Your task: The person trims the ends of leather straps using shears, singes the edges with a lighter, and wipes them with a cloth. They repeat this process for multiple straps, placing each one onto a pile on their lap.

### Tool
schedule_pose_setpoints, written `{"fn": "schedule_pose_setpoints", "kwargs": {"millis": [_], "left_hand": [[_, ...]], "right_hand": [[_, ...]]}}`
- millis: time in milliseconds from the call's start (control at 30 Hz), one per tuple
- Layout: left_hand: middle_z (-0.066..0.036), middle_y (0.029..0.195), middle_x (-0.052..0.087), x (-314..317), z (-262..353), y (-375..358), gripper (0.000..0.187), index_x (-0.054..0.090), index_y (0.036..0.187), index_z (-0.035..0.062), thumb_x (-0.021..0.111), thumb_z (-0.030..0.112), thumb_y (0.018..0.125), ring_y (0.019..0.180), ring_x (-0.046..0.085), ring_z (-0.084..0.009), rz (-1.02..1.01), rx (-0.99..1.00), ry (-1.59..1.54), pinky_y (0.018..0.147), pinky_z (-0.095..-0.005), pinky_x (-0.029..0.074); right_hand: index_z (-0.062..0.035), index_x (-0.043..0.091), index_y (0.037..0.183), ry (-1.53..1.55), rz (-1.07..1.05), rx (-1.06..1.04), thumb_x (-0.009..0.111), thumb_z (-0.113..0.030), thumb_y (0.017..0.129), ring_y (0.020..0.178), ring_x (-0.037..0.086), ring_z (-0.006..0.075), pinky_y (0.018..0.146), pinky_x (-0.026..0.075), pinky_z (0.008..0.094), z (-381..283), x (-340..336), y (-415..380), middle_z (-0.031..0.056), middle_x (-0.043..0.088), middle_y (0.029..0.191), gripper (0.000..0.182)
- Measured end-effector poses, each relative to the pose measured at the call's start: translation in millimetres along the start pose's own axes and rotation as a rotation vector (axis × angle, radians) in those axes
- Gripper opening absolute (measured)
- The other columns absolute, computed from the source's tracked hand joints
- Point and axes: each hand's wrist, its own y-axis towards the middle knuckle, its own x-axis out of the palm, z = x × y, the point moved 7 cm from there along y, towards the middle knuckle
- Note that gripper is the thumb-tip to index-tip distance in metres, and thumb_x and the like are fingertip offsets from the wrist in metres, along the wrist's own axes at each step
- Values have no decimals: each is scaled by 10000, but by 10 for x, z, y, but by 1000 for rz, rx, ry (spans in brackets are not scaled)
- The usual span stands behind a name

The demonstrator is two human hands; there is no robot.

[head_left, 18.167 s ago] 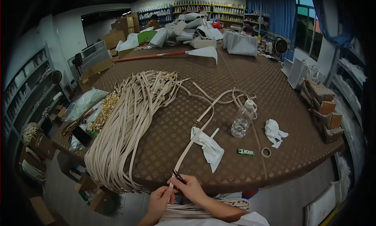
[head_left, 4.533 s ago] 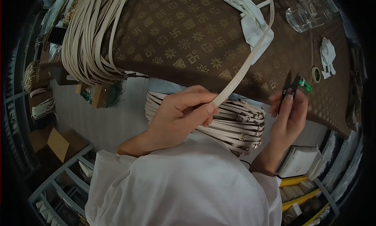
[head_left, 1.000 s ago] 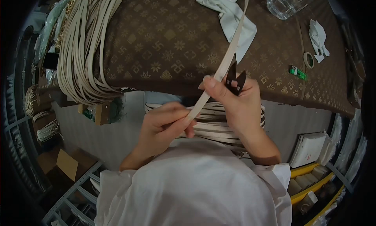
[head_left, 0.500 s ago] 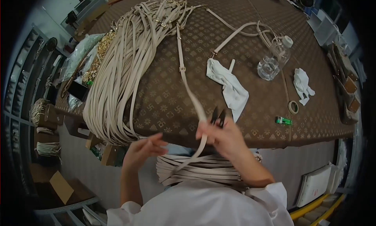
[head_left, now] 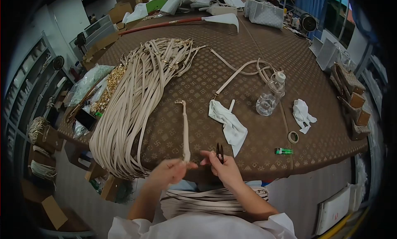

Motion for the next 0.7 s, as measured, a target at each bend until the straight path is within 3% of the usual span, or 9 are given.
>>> {"fn": "schedule_pose_setpoints", "kwargs": {"millis": [67, 133, 167, 233, 333, 433, 500, 633, 700], "left_hand": [[56, 586, 369, 85, -207, -157, 307, 529, 1098, -3, 415, 211, 910, 469, 284, -17, -19, -61, 145, 428, -173, 230], [22, 640, 467, 267, -477, -306, 295, 543, 1089, -10, 413, 184, 909, 568, 420, -42, -350, -132, 228, 523, -174, 339], [22, 640, 467, 268, -514, -353, 295, 543, 1089, -10, 413, 184, 909, 568, 420, -42, -338, -131, 230, 523, -174, 339], [-40, 784, 554, 451, -460, -458, 311, 503, 1145, -11, 425, 170, 904, 757, 516, -92, -513, 131, 550, 677, -199, 409], [-84, 947, 568, 258, -468, -432, 303, 489, 1146, -11, 435, 158, 900, 918, 522, -124, -210, 30, 33, 809, -225, 398], [-62, 926, 552, 250, -180, -329, 265, 504, 1080, -13, 421, 171, 908, 845, 541, -113, -83, 216, 64, 757, -210, 413], [-43, 859, 541, 250, -165, -241, 235, 516, 998, 4, 402, 192, 916, 759, 535, -101, -54, 177, 67, 687, -208, 426], [-6, 739, 518, 346, -251, -214, 227, 520, 967, 28, 401, 216, 917, 632, 490, -57, -101, 52, 203, 566, -186, 401], [4, 709, 513, 425, -280, -200, 221, 521, 963, 35, 406, 218, 915, 609, 475, -43, -144, 45, 218, 540, -179, 388]], "right_hand": [[14, 561, 1042, 108, -38, 7, 449, -290, 900, 476, 322, 16, 434, 255, 163, 5, 114, 62, 6, 587, 738, 354], [20, 565, 1015, 306, -140, 113, 475, -253, 890, 459, 328, 17, 420, 251, 168, 93, 264, 117, 18, 582, 723, 313], [17, 572, 982, 408, -169, 123, 504, -212, 876, 454, 336, 16, 420, 254, 171, 114, 289, 150, 28, 581, 700, 262], [18, 581, 951, 442, -167, 103, 521, -200, 864, 453, 341, 18, 421, 254, 171, 108, 306, 168, 24, 577, 691, 242], [20, 599, 895, 370, -159, 82, 555, -177, 841, 457, 356, 22, 422, 256, 170, 99, 322, 106, 16, 569, 672, 209], [20, 615, 840, 220, -110, 53, 600, -156, 804, 468, 381, 27, 425, 276, 174, 37, 476, -94, 6, 557, 644, 180], [20, 608, 885, 139, -3, -14, 591, -144, 809, 481, 389, 25, 423, 291, 177, -19, 392, -155, 3, 547, 637, 181], [-21, 546, 724, 403, 261, -182, 581, -112, 814, 457, 348, 18, 411, 270, 171, -243, -11, -159, 3, 534, 644, 133], [5, 566, 767, 343, 218, -224, 586, -107, 813, 482, 382, 26, 429, 293, 173, -226, -78, -166, 16, 553, 673, 123]]}}
